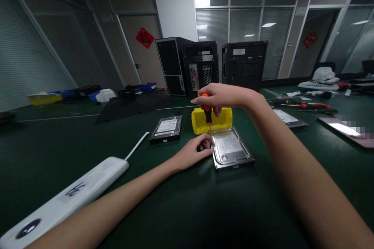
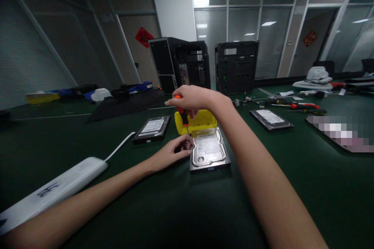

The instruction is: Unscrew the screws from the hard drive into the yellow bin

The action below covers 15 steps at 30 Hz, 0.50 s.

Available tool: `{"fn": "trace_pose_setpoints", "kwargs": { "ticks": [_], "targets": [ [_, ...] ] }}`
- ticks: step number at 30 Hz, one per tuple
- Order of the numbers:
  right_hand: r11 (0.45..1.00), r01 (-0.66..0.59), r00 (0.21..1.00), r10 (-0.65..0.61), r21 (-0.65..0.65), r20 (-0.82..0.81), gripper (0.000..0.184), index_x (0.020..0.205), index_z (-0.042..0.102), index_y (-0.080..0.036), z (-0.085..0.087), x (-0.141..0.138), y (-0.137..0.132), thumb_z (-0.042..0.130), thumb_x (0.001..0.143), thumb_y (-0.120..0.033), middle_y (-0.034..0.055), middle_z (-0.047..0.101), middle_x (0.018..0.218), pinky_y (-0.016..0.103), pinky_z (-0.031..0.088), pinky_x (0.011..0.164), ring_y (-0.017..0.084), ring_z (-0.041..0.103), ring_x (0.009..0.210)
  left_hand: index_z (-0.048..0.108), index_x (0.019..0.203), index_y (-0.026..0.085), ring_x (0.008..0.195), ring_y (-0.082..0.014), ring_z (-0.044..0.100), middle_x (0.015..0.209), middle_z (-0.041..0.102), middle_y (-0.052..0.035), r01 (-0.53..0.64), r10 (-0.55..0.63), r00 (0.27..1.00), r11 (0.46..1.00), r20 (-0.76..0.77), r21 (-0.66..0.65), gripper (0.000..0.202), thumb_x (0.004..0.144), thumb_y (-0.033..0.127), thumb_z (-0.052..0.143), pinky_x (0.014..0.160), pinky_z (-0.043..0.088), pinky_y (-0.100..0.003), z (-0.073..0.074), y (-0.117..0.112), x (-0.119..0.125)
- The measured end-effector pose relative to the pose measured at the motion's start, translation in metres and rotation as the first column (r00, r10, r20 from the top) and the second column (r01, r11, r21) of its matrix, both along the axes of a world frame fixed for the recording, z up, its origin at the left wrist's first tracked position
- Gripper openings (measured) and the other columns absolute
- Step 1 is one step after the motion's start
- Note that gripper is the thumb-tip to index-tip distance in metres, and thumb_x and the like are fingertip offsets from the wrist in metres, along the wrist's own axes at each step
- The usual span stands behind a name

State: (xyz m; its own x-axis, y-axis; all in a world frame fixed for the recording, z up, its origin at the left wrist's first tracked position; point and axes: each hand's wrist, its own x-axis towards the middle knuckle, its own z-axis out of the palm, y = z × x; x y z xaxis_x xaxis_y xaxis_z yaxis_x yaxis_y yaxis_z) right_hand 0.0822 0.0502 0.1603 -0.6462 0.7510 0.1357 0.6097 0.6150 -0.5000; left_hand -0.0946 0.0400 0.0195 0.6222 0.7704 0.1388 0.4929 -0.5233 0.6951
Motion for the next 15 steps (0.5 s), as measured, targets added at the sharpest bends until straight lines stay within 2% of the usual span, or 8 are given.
{"fn": "trace_pose_setpoints", "kwargs": {
  "ticks": [4, 9, 12, 15],
  "targets": [
    [0.998, 0.058, 0.998, -0.058, -0.017, -0.018, 0.05, 0.092, 0.056, -0.013, 0.0008, 0.0023, 0.001, 0.033, 0.086, -0.057, 0.0097, 0.063, 0.087, 0.022, 0.046, 0.047, 0.01, 0.057, 0.051, 0.052, 0.1, 0.017, 0.079, -0.0163, 0.049, 0.087, 0.052, -0.0017, -0.01, 0.01, 1.0, 1.0, -0.004, 0.0, 0.024, 0.081, 0.032, 0.052, 0.071, 0.04, -0.027, -0.0004, 0.0003, -0.0004],
    [0.995, 0.058, 0.998, -0.061, -0.085, -0.027, 0.033, 0.088, 0.056, -0.011, 0.0008, 0.0038, 0.0061, 0.031, 0.091, -0.034, 0.0117, 0.064, 0.092, 0.022, 0.045, 0.044, 0.01, 0.056, 0.05, 0.052, 0.099, 0.017, 0.078, -0.0161, 0.048, 0.087, 0.053, -0.0017, -0.014, 0.014, 1.0, 1.0, -0.006, -0.005, 0.024, 0.081, 0.032, 0.052, 0.07, 0.04, -0.027, -0.0008, -0.0003, -0.0005],
    [0.989, 0.005, 0.998, -0.014, -0.151, -0.058, 0.026, 0.088, 0.056, -0.012, 0.0034, 0.004, 0.0033, 0.037, 0.09, -0.029, 0.0099, 0.065, 0.09, 0.018, 0.045, 0.044, 0.009, 0.058, 0.053, 0.052, 0.098, 0.017, 0.078, -0.0157, 0.048, 0.086, 0.052, -0.0014, -0.016, 0.016, 1.0, 1.0, -0.006, -0.004, 0.023, 0.081, 0.032, 0.052, 0.069, 0.04, -0.026, -0.0006, -0.0001, -0.0005],
    [0.979, -0.104, 0.992, 0.09, -0.174, -0.09, 0.022, 0.087, 0.058, -0.013, 0.0063, 0.0043, -0.0025, 0.041, 0.089, -0.027, 0.0058, 0.066, 0.082, 0.015, 0.045, 0.047, 0.008, 0.059, 0.055, 0.052, 0.098, 0.017, 0.078, -0.0158, 0.048, 0.086, 0.052, -0.0015, -0.008, 0.008, 1.0, 1.0, -0.002, -0.004, 0.023, 0.081, 0.032, 0.053, 0.07, 0.04, -0.026, -0.0005, 0.0003, -0.0007]
  ]
}}
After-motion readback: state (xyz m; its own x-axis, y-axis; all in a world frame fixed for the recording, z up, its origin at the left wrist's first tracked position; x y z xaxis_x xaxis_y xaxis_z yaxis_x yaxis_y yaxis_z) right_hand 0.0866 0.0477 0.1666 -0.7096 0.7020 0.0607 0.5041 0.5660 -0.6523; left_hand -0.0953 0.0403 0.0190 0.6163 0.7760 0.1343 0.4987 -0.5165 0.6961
